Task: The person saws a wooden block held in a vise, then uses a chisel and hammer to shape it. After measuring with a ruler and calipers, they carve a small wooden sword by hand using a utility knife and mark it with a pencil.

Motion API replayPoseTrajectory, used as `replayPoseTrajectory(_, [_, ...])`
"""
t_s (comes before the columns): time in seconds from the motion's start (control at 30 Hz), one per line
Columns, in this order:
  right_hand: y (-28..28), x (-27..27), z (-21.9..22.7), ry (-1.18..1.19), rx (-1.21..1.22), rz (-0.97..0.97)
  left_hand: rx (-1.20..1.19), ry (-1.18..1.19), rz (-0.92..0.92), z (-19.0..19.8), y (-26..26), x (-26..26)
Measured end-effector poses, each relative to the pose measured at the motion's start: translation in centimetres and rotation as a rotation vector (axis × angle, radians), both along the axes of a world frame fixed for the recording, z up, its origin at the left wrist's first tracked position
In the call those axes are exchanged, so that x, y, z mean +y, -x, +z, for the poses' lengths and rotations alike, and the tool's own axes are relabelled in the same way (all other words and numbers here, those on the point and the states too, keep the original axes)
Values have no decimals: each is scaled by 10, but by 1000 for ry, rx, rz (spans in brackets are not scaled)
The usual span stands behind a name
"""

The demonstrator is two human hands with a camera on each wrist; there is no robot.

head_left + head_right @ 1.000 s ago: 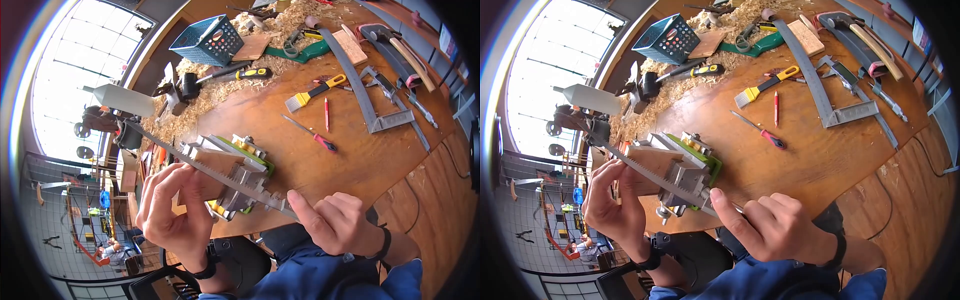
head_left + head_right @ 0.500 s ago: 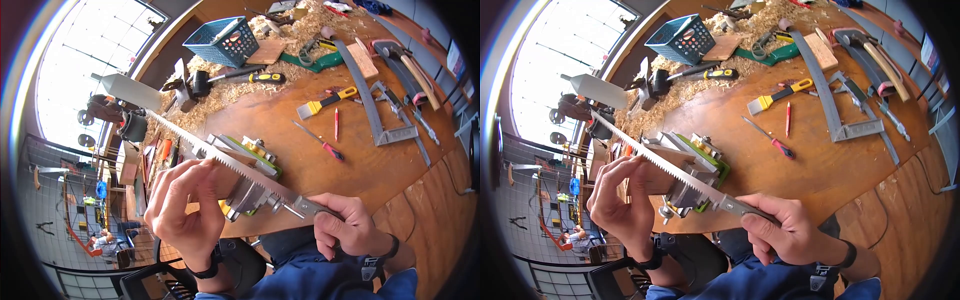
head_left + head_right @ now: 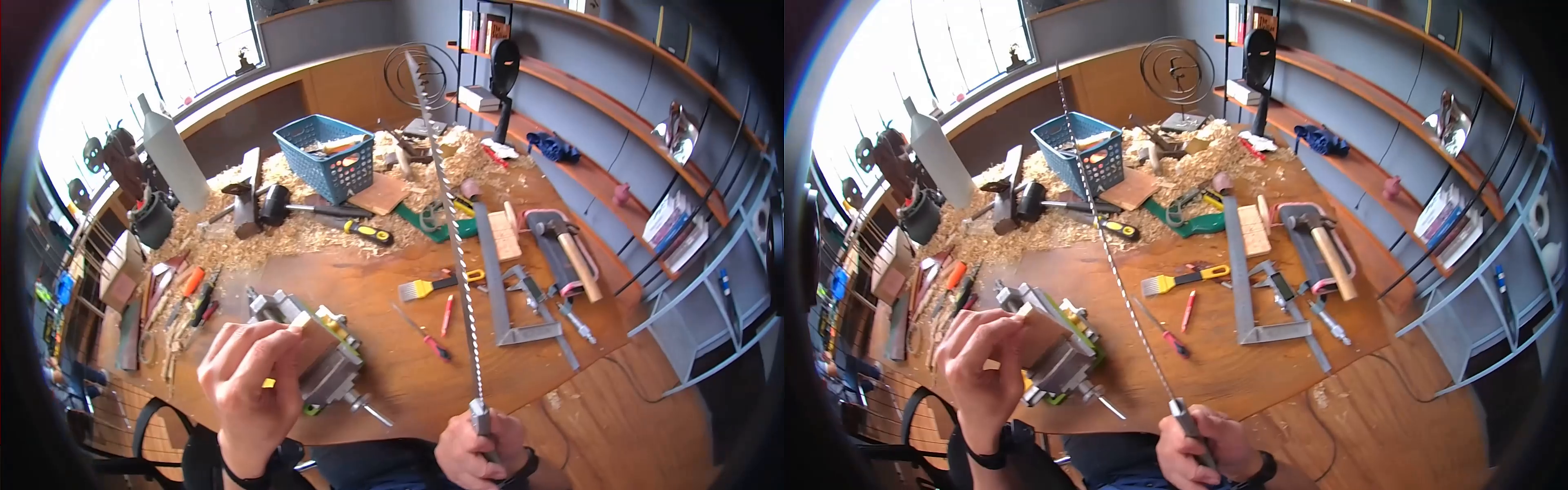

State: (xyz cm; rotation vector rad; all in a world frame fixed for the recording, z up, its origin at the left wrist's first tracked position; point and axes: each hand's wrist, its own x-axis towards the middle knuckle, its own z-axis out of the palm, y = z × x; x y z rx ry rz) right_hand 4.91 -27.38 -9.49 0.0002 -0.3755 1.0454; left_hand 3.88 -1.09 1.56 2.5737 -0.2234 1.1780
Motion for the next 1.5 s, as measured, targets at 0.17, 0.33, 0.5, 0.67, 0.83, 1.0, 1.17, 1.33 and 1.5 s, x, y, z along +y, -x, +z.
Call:
replayPoseTrajectory(0.17, [7,-1,1,30,16,-28,11,20,-1,0,1,-2])
replayPoseTrajectory(0.33, [0,-2,20,93,-93,9,32,30,2,0,3,-1])
replayPoseTrajectory(0.5, [7,5,22,147,-163,-76,-82,-48,-149,20,-1,-25])
replayPoseTrajectory(0.67, [16,14,24,173,-245,-95,284,720,-588,34,11,-58])
replayPoseTrajectory(0.83, [18,13,25,255,-340,-145,288,977,-736,23,6,-62])
replayPoseTrajectory(1.0, [17,10,20,307,-411,-149,374,944,-779,24,5,-55])
replayPoseTrajectory(1.17, [17,12,16,289,-392,-151,376,964,-832,24,4,-55])
replayPoseTrajectory(1.33, [18,13,16,296,-384,-158,386,969,-837,24,3,-52])
replayPoseTrajectory(1.5, [15,12,8,317,-413,-176,385,982,-885,21,2,-52])
